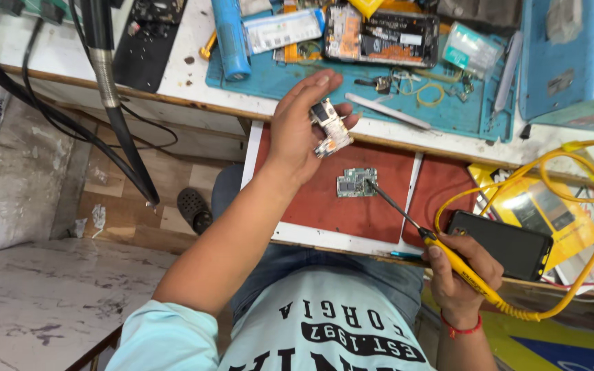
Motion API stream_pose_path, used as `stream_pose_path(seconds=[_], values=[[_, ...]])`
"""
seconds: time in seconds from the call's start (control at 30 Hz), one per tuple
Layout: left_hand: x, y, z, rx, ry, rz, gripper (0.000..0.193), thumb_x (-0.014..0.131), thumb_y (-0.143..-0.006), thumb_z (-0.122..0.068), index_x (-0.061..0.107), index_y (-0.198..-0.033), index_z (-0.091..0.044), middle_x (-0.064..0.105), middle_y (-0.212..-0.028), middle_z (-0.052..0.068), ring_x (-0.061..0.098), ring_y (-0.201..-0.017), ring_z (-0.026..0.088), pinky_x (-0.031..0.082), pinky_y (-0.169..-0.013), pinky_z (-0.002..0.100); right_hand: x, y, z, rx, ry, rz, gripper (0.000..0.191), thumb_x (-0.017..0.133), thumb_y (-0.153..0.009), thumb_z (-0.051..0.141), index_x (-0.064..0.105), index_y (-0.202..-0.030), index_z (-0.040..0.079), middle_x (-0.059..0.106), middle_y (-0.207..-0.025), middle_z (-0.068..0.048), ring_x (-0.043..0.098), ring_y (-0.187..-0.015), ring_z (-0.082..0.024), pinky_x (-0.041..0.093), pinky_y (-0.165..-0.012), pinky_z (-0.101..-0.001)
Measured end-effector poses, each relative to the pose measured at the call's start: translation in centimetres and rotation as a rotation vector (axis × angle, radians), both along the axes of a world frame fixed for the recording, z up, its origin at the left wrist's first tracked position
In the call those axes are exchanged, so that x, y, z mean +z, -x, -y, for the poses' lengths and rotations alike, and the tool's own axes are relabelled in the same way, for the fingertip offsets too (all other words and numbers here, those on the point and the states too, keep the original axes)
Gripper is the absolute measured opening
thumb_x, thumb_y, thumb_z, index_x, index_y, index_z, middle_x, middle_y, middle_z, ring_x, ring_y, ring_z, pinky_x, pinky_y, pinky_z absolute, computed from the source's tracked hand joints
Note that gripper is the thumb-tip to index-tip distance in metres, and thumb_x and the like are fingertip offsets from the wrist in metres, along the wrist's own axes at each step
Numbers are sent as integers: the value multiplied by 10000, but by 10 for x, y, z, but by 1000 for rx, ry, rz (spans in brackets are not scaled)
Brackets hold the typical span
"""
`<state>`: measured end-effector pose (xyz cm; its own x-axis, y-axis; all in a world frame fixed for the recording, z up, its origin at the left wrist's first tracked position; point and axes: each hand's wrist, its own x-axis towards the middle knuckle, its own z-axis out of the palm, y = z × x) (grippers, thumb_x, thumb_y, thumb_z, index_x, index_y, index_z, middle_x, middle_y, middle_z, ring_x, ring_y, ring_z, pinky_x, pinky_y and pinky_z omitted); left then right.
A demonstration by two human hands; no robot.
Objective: The person heats a phone motherboard on a heat-resistant mat with a hot air gun, then uses a soldering iron and tweezers to work on and remove a component from the board. They then place the motherboard into an opened phone chassis and press it into position.
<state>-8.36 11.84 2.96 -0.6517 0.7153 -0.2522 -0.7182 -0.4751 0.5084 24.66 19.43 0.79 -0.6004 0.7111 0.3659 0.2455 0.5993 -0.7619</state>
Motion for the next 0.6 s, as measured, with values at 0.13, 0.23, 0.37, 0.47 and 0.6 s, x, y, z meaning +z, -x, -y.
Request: stream_pose_path(seconds=[0.13,0.23,0.37,0.47,0.6], values=[[-7,-19,37,-51,-7,-11,207,598,-1040,-199,599,-1126,-11,692,-1096,131,679,-791,176,640,-778,442,5,5,-3,111,-147,-46,162,750,-932,128,682,-986,-9,695,-816,-114,692,-659,-185,538,-666,-254],[-15,-29,62,-89,68,-25,190,578,-1059,-219,598,-1087,-32,675,-1053,120,688,-794,168,636,-769,426,6,5,-5,144,-176,-64,161,754,-935,122,669,-976,-7,710,-865,-134,703,-685,-200,554,-671,-267],[-26,-37,75,-122,135,-6,193,558,-1066,-232,592,-1072,-42,670,-1035,121,690,-798,165,644,-767,423,7,6,-6,192,-204,-59,137,746,-925,102,663,-956,-3,720,-887,-139,728,-727,-225,577,-690,-289],[-33,-42,78,-136,175,-15,219,543,-1060,-251,594,-1081,-40,671,-1032,123,699,-809,165,645,-768,415,7,9,-5,171,-216,-58,150,759,-919,91,665,-965,-17,718,-878,-133,729,-729,-232,580,-693,-293],[-39,-46,78,-147,142,-75,251,543,-1069,-275,590,-1111,-31,682,-1058,124,688,-811,148,627,-750,372,8,8,-2,179,-238,-38,143,756,-919,100,661,-948,-3,723,-884,-139,736,-775,-251,589,-709,-301]])
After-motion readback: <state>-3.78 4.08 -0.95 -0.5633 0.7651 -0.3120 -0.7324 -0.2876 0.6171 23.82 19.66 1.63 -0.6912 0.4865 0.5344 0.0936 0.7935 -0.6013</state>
